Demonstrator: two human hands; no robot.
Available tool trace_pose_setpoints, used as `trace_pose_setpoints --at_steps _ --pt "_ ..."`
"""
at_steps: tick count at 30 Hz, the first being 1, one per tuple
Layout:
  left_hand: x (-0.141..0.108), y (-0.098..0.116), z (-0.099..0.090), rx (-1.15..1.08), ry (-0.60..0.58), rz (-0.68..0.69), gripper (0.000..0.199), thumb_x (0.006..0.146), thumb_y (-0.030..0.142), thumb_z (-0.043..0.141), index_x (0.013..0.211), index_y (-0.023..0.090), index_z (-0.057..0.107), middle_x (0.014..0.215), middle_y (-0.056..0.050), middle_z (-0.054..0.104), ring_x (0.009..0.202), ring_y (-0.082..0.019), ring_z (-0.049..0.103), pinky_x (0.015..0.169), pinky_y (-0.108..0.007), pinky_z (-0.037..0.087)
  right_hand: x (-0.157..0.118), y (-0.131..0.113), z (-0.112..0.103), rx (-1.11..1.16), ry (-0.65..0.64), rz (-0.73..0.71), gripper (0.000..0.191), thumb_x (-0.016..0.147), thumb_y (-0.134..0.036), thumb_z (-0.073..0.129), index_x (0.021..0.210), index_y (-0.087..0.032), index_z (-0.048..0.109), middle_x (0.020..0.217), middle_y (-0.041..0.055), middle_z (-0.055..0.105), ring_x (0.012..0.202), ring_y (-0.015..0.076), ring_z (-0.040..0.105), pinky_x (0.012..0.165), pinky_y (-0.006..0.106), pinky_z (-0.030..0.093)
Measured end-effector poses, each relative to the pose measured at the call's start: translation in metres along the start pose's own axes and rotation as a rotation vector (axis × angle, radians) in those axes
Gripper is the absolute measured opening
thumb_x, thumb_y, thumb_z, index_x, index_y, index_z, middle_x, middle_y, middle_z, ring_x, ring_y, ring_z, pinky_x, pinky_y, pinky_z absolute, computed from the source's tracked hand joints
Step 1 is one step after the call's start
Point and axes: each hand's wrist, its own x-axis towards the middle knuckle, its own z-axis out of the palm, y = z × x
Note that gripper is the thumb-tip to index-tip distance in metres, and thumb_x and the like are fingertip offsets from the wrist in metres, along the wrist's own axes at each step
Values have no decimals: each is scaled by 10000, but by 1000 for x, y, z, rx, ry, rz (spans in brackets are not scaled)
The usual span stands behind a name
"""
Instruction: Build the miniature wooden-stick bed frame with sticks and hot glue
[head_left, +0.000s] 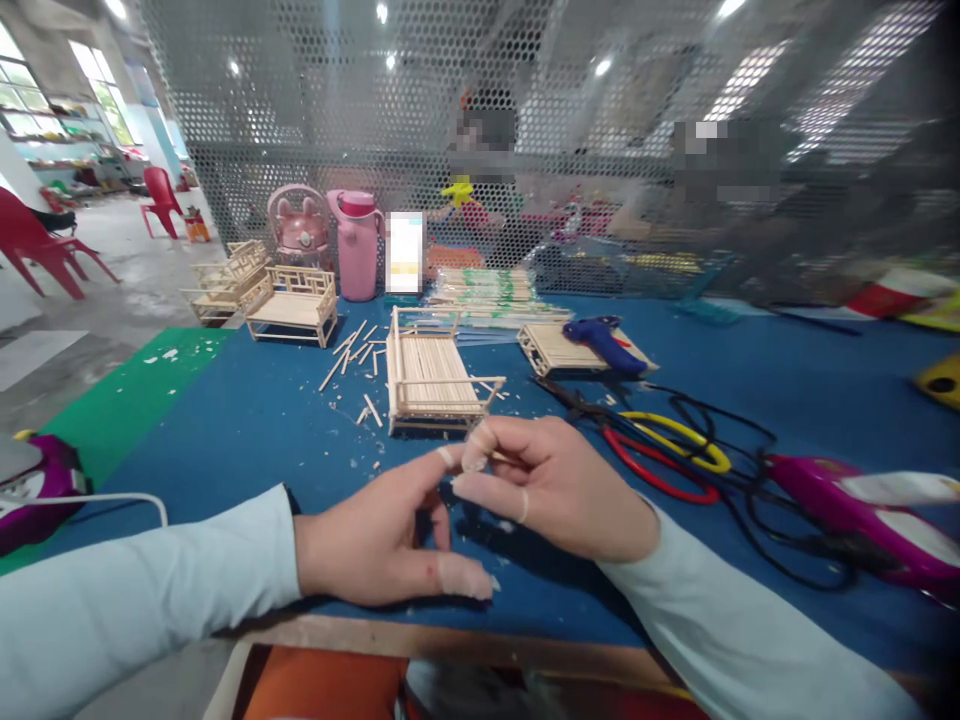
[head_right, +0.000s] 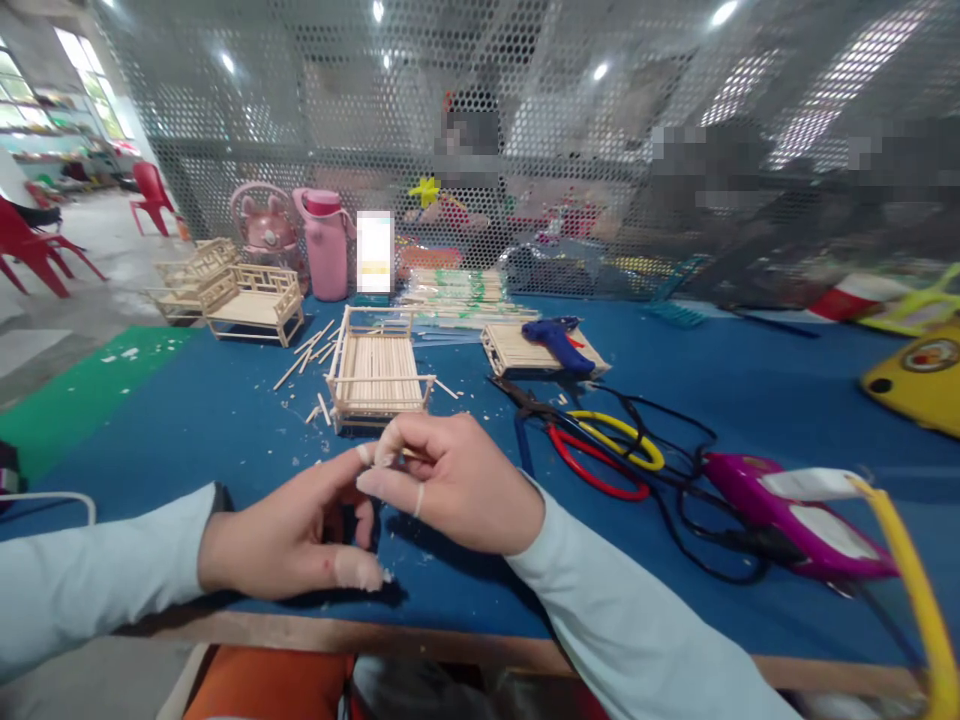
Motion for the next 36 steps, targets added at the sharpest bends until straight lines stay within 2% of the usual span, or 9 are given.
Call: trace_pose_setpoints --at_steps 4,11,15,18,21,23,28,32,36 --pt "3 -1 -3 228 9 61 215 904 280 450 771 160 569 695 -6 592 642 -109 538 628 -213 438 -3 -1 1 -13 44 -36 155 714 -315 664 629 -209 590 503 -47 460 430 76 307 422 249 255" --pt "0 -6 -10 539 -157 359 278 841 285 516 582 186 528 537 -2 588 491 -109 515 470 -228 359 -3 1 -34 512 746 -93 62 748 -260 508 751 -303 552 419 -70 290 400 130 262 457 291 331" --pt "-3 -8 -14 484 142 378 310 809 326 564 556 193 445 462 39 438 435 -83 392 437 -226 303 -3 6 -15 339 425 -56 164 806 -224 456 833 -268 612 503 -47 429 451 130 357 472 278 318" --pt "-4 -6 -14 339 404 214 366 744 414 660 992 185 518 772 -19 587 538 -95 449 476 -216 379 -5 5 0 160 68 -97 254 861 -292 422 813 -220 661 634 -8 578 535 127 471 544 281 370" --pt "-2 -4 -12 325 274 64 504 762 425 651 1163 191 454 930 -57 619 630 -120 525 545 -228 430 -7 3 5 114 -100 -165 289 883 -314 407 843 -214 676 736 18 649 630 148 558 624 289 412" --pt "0 -3 -10 395 127 20 182 873 352 507 952 193 548 778 -21 621 631 -124 540 588 -232 427 -7 5 2 147 31 -154 241 859 -302 446 863 -215 670 721 21 630 627 154 547 602 291 409" --pt "-2 -3 -9 434 16 151 202 881 267 445 704 189 499 607 12 536 542 -103 474 538 -217 382 -4 10 -7 519 509 -82 172 836 -226 432 922 -244 580 485 -72 319 444 120 295 458 255 290" --pt "-3 -8 -7 301 269 52 341 806 393 595 1044 179 476 843 -49 611 600 -119 517 507 -215 416 -5 2 0 486 7 -47 293 861 -401 455 706 -191 589 549 -21 470 492 116 385 486 265 302" --pt "0 -14 -9 464 19 84 590 806 444 590 1278 179 354 1092 -127 632 781 -189 635 606 -259 477 -4 -1 17 512 -477 -20 488 812 -594 465 540 -190 511 531 -9 505 497 107 439 514 257 345"
